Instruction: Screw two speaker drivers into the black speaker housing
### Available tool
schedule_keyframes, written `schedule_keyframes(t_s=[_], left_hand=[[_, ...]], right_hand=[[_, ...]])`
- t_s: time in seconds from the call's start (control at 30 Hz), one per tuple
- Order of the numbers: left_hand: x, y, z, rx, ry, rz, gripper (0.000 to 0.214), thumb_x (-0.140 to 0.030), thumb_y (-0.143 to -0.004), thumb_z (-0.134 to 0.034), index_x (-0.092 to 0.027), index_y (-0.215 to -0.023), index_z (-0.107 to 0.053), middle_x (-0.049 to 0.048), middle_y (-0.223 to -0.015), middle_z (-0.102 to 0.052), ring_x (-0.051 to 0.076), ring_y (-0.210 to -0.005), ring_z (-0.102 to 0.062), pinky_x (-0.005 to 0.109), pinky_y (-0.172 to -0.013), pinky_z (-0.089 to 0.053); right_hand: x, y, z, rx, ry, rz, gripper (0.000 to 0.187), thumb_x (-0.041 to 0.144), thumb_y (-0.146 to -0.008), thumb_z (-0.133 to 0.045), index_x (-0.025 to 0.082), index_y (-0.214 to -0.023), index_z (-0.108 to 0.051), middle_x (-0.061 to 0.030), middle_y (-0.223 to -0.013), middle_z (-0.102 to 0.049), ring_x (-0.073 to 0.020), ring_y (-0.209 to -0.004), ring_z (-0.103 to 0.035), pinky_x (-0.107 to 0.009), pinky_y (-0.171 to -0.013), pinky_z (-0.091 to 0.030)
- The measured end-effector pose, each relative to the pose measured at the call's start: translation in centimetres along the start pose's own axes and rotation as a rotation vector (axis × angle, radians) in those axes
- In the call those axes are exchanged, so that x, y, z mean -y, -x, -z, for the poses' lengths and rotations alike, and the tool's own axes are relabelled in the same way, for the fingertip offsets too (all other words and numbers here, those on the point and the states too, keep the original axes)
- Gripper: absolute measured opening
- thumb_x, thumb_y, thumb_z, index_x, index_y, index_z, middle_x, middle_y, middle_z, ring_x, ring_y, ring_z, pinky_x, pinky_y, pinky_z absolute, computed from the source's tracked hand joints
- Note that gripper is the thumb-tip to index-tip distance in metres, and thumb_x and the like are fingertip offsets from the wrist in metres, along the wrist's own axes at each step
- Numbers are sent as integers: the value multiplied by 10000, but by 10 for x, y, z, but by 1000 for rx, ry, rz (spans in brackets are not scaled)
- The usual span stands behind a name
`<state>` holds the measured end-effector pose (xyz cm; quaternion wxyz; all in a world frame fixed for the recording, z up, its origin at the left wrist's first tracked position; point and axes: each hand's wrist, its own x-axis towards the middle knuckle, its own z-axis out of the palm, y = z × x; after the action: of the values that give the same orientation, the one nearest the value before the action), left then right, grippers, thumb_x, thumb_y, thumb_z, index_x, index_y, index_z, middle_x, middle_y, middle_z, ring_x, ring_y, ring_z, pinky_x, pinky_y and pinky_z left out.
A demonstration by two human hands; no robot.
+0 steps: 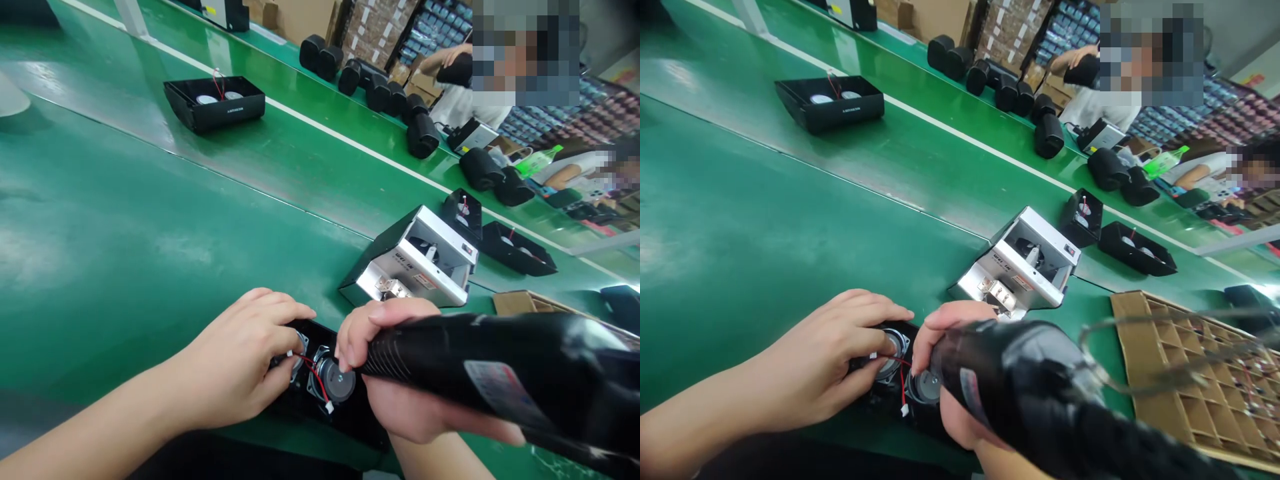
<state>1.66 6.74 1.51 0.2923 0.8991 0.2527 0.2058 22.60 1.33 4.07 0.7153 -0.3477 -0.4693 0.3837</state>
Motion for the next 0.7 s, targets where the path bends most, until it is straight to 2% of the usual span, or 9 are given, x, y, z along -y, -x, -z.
schedule_keyframes(t_s=[0.17,0.4,0.57,0.7], left_hand=[[0,0,0,4,-8,-6,237,-221,-1032,-609,-285,-971,-828,25,-1426,-810,287,-1247,-756,524,-1105,-524],[1,2,0,2,-9,-8,211,-220,-1020,-631,-287,-981,-826,31,-1440,-804,286,-1287,-744,510,-1141,-506],[4,4,-5,-24,-26,-5,223,-202,-1028,-611,-295,-955,-799,26,-1451,-793,280,-1293,-736,501,-1143,-506],[8,7,-9,-64,-25,-2,237,-203,-1035,-589,-307,-989,-797,22,-1463,-786,285,-1305,-719,516,-1158,-489]], right_hand=[[-13,2,-3,27,-57,41,683,892,-934,-775,244,-1140,-841,13,-650,-712,-184,-433,-585,-288,-439,-477],[-14,6,0,65,-45,25,664,881,-937,-791,256,-1160,-818,11,-690,-731,-183,-484,-615,-293,-479,-502],[-19,14,-1,26,-10,42,664,898,-921,-790,276,-1152,-796,17,-720,-705,-193,-530,-626,-305,-499,-524],[-6,12,3,36,22,5,660,877,-957,-755,277,-1232,-772,-15,-787,-751,-199,-575,-654,-318,-551,-556]])
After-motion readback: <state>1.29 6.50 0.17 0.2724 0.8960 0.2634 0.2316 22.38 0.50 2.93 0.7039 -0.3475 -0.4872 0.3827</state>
